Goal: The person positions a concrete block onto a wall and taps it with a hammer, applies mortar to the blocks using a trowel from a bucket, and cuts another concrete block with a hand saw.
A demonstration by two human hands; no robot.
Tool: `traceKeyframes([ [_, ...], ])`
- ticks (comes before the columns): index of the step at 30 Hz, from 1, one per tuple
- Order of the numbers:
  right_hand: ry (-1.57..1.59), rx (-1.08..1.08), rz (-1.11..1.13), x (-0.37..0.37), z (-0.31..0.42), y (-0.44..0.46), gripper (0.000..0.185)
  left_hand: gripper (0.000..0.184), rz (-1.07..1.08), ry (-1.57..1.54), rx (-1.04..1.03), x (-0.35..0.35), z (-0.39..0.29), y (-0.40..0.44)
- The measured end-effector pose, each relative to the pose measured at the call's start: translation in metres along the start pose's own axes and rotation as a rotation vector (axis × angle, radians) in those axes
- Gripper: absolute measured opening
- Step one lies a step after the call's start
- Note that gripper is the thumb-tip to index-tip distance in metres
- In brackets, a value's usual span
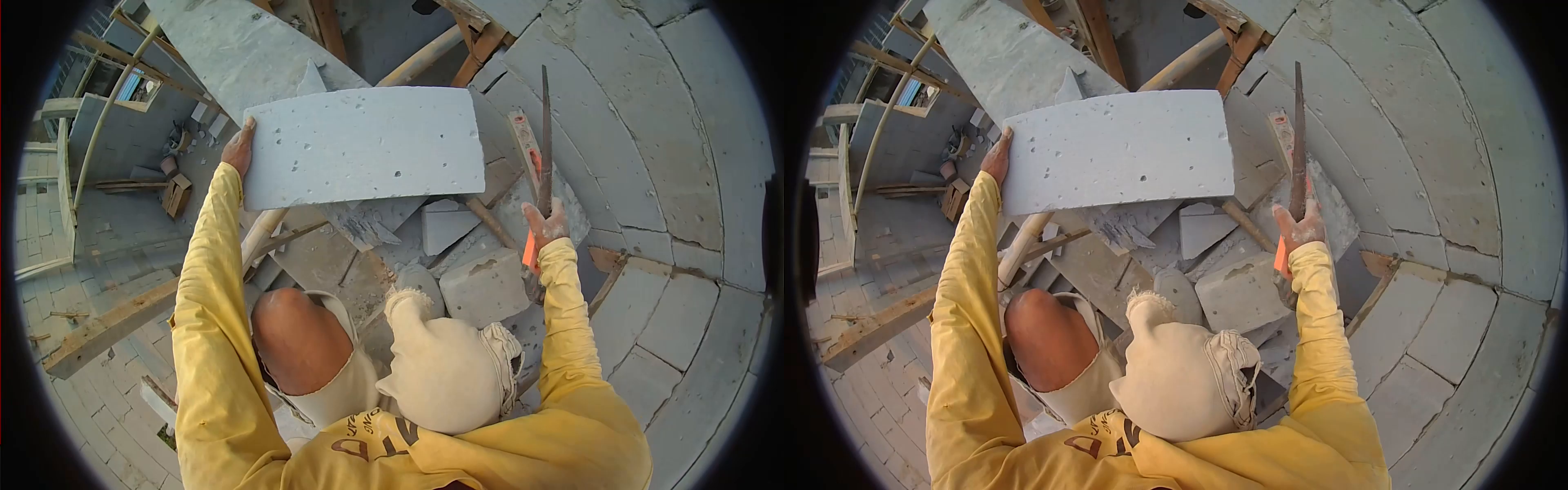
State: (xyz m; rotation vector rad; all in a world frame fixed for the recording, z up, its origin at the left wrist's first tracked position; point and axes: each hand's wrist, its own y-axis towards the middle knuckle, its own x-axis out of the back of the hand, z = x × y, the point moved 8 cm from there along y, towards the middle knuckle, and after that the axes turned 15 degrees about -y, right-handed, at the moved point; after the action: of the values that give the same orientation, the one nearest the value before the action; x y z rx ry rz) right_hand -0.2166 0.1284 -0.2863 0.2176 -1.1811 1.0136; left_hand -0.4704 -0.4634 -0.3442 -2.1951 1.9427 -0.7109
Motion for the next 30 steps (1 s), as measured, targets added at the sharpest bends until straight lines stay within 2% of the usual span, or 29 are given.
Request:
traceKeyframes([
  [1, -0.080, -0.042, -0.032, 0.010, -0.023, 0.000, 0.050, 0.083, 0.017, -0.018, 0.013, 0.000, 0.005, 0.005],
  [2, -0.167, -0.098, -0.061, 0.019, -0.054, -0.002, 0.051, 0.082, 0.173, -0.203, 0.092, -0.013, 0.012, 0.007],
  [3, -0.253, -0.154, -0.081, 0.031, -0.078, -0.006, 0.051, 0.082, 0.185, -0.217, 0.125, -0.013, 0.012, 0.005],
  [4, -0.360, -0.237, -0.016, 0.047, -0.083, -0.014, 0.055, 0.082, 0.182, -0.192, 0.088, -0.008, 0.017, 0.017],
  [7, -0.516, -0.224, -0.114, 0.058, -0.130, -0.005, 0.057, 0.085, 0.130, -0.141, -0.100, -0.002, 0.015, 0.025],
  [8, -0.507, -0.247, -0.081, 0.054, -0.147, 0.002, 0.061, 0.087, 0.107, -0.046, -0.151, 0.006, 0.019, 0.032],
  [11, -0.617, -0.212, 0.092, 0.030, -0.155, 0.012, 0.066, 0.087, 0.117, -0.075, -0.047, 0.000, 0.016, 0.021],
  [15, -0.720, -0.266, 0.169, -0.019, -0.160, 0.021, 0.074, 0.086, 0.191, -0.237, 0.065, -0.013, 0.016, 0.007],
  [17, -0.743, -0.295, 0.157, -0.038, -0.162, 0.024, 0.076, 0.085, 0.123, -0.135, -0.034, -0.004, 0.015, 0.008],
  [19, -0.801, -0.356, 0.182, -0.048, -0.165, 0.025, 0.081, 0.086, 0.070, -0.162, 0.000, 0.001, 0.023, 0.006],
  [23, -0.827, -0.256, -0.040, -0.029, -0.115, 0.002, 0.073, 0.083, 0.053, -0.198, 0.077, -0.004, 0.016, -0.024],
  [24, -0.814, -0.160, -0.274, -0.029, -0.102, -0.004, 0.062, 0.084, 0.053, -0.193, 0.077, 0.000, 0.022, -0.023],
  [27, -0.310, -0.088, 0.089, -0.064, -0.097, 0.002, 0.061, 0.084, 0.053, -0.186, 0.070, 0.006, 0.038, -0.021],
  [28, -0.474, 0.186, -0.126, -0.073, -0.076, 0.005, 0.054, 0.084, 0.043, -0.191, 0.061, 0.006, 0.038, -0.025],
  [29, -0.378, 0.040, 0.073, -0.095, -0.096, 0.014, 0.054, 0.084, 0.032, -0.195, 0.049, 0.006, 0.038, -0.027],
  [30, -0.279, -0.104, 0.271, -0.109, -0.074, 0.010, 0.055, 0.083, 0.026, -0.199, 0.048, 0.006, 0.037, -0.029],
])
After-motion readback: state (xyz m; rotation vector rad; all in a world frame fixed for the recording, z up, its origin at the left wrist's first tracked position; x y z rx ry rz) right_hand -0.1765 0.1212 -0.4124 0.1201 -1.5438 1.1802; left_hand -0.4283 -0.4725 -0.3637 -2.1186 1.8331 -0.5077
